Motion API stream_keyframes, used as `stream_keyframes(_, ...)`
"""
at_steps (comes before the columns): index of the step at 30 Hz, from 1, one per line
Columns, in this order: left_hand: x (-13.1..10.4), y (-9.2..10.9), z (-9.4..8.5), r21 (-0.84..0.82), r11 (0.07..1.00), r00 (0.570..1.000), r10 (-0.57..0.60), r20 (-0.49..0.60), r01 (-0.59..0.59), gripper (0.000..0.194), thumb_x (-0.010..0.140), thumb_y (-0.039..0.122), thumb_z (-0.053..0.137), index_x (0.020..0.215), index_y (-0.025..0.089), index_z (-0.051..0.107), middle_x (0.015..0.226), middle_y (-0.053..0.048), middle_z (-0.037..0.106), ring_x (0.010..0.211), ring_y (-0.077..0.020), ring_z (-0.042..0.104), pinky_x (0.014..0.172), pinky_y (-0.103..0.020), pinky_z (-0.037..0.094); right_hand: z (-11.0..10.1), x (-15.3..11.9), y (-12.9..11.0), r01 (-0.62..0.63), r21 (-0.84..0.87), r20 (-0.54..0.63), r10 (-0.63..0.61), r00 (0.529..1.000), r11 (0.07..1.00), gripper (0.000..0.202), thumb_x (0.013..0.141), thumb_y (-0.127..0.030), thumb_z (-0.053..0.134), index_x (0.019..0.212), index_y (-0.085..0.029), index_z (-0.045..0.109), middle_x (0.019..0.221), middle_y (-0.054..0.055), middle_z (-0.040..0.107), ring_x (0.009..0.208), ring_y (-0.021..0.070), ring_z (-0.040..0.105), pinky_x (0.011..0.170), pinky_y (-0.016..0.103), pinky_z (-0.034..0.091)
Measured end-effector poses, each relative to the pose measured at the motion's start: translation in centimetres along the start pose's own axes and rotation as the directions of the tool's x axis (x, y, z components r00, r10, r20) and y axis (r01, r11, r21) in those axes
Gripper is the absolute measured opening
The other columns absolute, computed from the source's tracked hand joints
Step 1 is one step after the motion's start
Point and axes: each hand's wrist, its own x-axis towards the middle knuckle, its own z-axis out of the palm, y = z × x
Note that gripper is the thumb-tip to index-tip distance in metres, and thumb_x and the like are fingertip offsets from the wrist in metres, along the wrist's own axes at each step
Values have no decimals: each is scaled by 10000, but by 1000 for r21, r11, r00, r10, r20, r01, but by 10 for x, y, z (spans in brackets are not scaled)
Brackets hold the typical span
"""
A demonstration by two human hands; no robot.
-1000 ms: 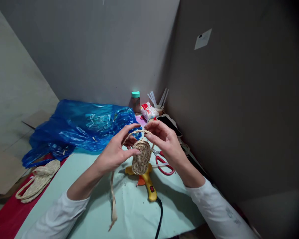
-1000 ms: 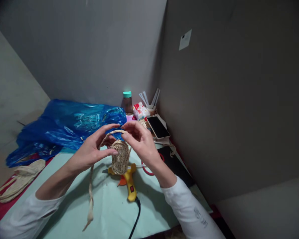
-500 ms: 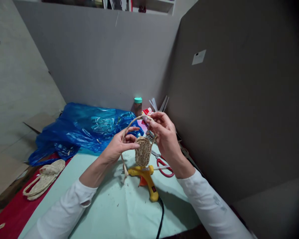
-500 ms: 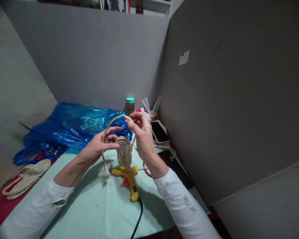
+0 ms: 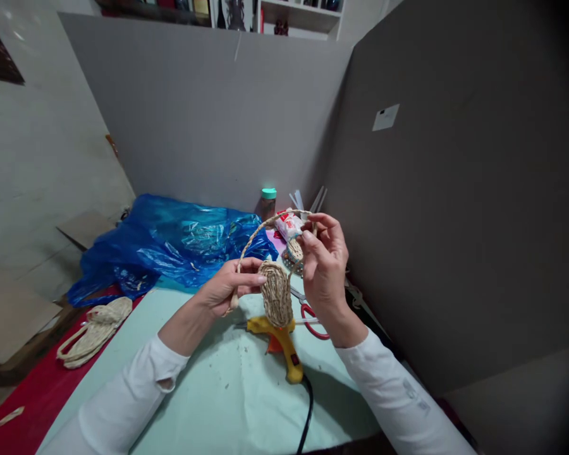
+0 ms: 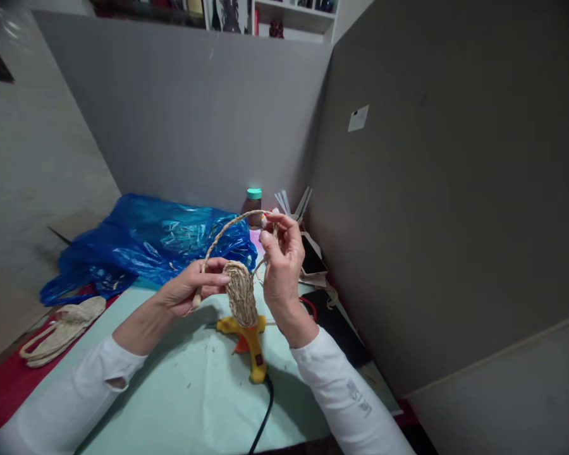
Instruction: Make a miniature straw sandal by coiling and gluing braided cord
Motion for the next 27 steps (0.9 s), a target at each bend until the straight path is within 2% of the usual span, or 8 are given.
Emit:
stream_keyframes(7, -22, -17, -13, -39, 999, 994, 4, -106, -8, 279, 618, 157, 867, 876, 132, 764, 890, -74, 749, 784, -160, 697, 752, -263, 575, -23, 0, 22, -161, -163, 208, 194, 959, 973, 324, 932, -408, 578, 1193, -220, 613, 1277, 79, 613, 1090, 208, 605, 870, 319, 521)
stream_keyframes(10, -32, -25, -20, -54, 998, 981, 11, -195, -22, 260, 616, 172, 875, 852, 138, 769, 846, -61, 749, 750, -145, 686, 743, -249, 563, -32, -6, 27, -191, -265, 299, 269, 915, 945, 406, 964, -456, 546, 1312, -247, 561, 1327, 75, 602, 1161, 229, 597, 856, 330, 541)
stream_keyframes(13, -36, -32, -25, -63, 996, 956, 38, -291, -59, 257, 608, 197, 886, 833, 146, 771, 842, -50, 752, 745, -143, 683, 752, -251, 559, -50, -20, 20, -152, -416, 288, 289, 913, 897, 454, 999, -481, 490, 1404, -277, 467, 1292, 72, 614, 1165, 228, 586, 860, 339, 519)
stream_keyframes(15, -37, -35, -28, -63, 994, 933, 62, -355, -90, 262, 612, 211, 887, 841, 153, 774, 859, -46, 756, 763, -146, 686, 761, -252, 558, -68, -38, 13, -110, -561, 263, 303, 916, 821, 322, 989, -478, 518, 1209, -258, 597, 1143, 70, 660, 1034, 230, 615, 821, 336, 477)
stream_keyframes(17, -36, -37, -30, -59, 991, 909, 86, -409, -120, 257, 617, 214, 887, 842, 156, 776, 862, -41, 760, 775, -145, 688, 769, -247, 555, -86, -61, 7, -80, -695, 292, 382, 877, 715, 259, 931, -467, 614, 923, -217, 681, 908, 75, 668, 798, 227, 613, 702, 336, 424)
stream_keyframes(19, -36, -37, -29, -53, 988, 888, 107, -447, -145, 249, 620, 211, 888, 836, 157, 777, 854, -35, 763, 783, -143, 691, 771, -236, 553, -97, -88, 5, -64, -775, 301, 456, 837, 629, 291, 879, -482, 663, 809, -200, 678, 740, 68, 628, 629, 214, 562, 600, 324, 354)
stream_keyframes(23, -37, -35, -28, -45, 983, 861, 135, -490, -179, 261, 617, 203, 892, 849, 156, 781, 850, -28, 772, 779, -134, 698, 760, -212, 552, -90, -126, 12, 35, -962, 195, 592, 782, 270, 380, 889, -557, 559, 936, -191, 646, 933, 115, 641, 751, 298, 607, 620, 329, 317)
stream_keyframes(27, -37, -29, -34, -7, 959, 789, 229, -570, -284, 265, 583, 161, 896, 822, 150, 780, 819, -20, 775, 736, -122, 699, 740, -200, 558, -65, -126, 15, -8, -982, 129, 698, 704, 189, 327, 896, -465, 507, 978, -160, 593, 943, 140, 632, 815, 341, 605, 641, 350, 292)
